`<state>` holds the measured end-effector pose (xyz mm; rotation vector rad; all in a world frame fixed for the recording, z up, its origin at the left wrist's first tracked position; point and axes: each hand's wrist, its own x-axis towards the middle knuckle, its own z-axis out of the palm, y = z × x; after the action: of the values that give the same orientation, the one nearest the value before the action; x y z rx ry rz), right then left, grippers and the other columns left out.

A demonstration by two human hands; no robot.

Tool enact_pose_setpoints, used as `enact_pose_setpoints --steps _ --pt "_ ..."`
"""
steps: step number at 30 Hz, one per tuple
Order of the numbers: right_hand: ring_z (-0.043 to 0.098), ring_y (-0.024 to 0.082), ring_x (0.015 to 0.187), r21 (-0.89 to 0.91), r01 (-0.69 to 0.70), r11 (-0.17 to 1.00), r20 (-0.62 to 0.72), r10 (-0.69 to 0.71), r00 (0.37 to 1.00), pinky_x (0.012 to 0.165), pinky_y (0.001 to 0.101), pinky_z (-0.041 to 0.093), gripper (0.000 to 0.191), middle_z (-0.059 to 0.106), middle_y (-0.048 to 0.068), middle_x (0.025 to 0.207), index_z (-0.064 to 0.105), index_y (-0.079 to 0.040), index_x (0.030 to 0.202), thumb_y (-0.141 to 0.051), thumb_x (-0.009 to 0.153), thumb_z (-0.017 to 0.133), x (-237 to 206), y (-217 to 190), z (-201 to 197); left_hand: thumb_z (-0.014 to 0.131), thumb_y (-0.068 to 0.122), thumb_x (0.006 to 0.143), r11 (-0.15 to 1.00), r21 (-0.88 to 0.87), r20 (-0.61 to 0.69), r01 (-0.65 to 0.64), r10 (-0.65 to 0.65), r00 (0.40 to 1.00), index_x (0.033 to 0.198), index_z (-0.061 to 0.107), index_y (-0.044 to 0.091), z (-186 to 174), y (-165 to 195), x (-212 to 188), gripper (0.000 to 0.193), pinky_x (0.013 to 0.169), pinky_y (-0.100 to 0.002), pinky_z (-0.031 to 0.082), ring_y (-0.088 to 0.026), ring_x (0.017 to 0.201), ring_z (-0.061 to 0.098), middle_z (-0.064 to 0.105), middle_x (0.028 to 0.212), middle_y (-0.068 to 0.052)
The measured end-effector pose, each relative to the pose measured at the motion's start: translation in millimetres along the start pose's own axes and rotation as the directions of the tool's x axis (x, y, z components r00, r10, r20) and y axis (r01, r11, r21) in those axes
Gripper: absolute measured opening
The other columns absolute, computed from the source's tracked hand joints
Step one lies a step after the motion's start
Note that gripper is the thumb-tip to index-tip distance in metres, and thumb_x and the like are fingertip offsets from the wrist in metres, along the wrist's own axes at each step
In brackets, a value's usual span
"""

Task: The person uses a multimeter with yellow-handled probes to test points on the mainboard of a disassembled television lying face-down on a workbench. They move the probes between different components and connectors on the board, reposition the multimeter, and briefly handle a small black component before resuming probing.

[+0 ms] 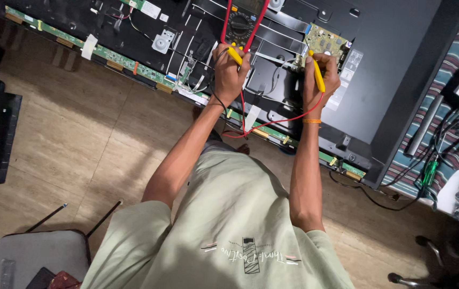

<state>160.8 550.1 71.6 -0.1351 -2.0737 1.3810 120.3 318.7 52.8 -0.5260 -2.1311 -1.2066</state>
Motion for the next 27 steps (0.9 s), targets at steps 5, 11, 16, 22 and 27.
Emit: enact_pose_setpoints --steps 5,11,16,22,27 --pt "0.066 0.01 0.08 -0.006 -0.007 1.0 -0.007 0.007 1.0 0.076 0.026 0.054 0.014 0.073 0.008 0.09 0.066 0.001 0.104 -0.012 0.102 0.073 -0.7 0.5 -0.8 0.066 0.018 0.1 1.0 -0.018 -0.01 -0.012 0.012 1.0 0.092 0.061 0.005 1.6 -0.5 1.8 0.016 0.095 -0.048 0.038 -0.03 0.101 0.055 0.066 0.092 -0.008" --pt "0.065 0.009 0.078 0.0 -0.031 1.0 -0.01 0.031 0.999 0.073 0.0252 0.054 0.014 0.073 0.006 0.088 0.066 0.001 0.103 -0.011 0.102 0.072 -0.3 2.8 -1.3 0.065 0.017 0.101 1.0 -0.016 0.004 -0.02 0.02 1.0 0.092 0.059 0.005 1.5 -1.4 1.2 0.016 0.095 -0.05 0.038 -0.032 0.102 0.054 0.065 0.092 -0.009" --pt "0.064 0.009 0.078 0.026 -0.027 0.999 0.002 0.027 1.0 0.074 0.0254 0.054 0.014 0.072 0.006 0.089 0.065 0.001 0.104 -0.011 0.104 0.072 -0.7 1.9 -2.2 0.066 0.016 0.101 0.999 -0.041 0.006 -0.015 0.015 1.0 0.092 0.057 0.005 1.3 -0.4 1.0 0.017 0.094 -0.05 0.038 -0.032 0.1 0.054 0.064 0.089 -0.008" --pt "0.063 0.009 0.076 0.024 -0.061 0.998 0.001 0.061 0.998 0.071 0.0253 0.053 0.015 0.071 0.005 0.087 0.065 0.001 0.103 -0.012 0.103 0.072 -0.5 1.1 -2.2 0.065 0.014 0.101 0.999 -0.029 0.007 -0.037 0.037 0.999 0.094 0.057 0.005 0.9 -2.2 -1.4 0.013 0.094 -0.049 0.039 -0.031 0.101 0.054 0.064 0.092 -0.009" --pt "0.065 0.009 0.075 -0.012 -0.033 0.999 -0.024 0.033 0.999 0.071 0.0256 0.054 0.015 0.073 0.006 0.087 0.066 0.001 0.104 -0.012 0.103 0.072 -0.1 0.7 -1.9 0.063 0.015 0.1 0.999 -0.033 0.01 0.014 -0.014 1.0 0.097 0.058 0.004 1.9 -1.3 -3.5 0.012 0.092 -0.048 0.041 -0.032 0.1 0.053 0.061 0.095 -0.01"
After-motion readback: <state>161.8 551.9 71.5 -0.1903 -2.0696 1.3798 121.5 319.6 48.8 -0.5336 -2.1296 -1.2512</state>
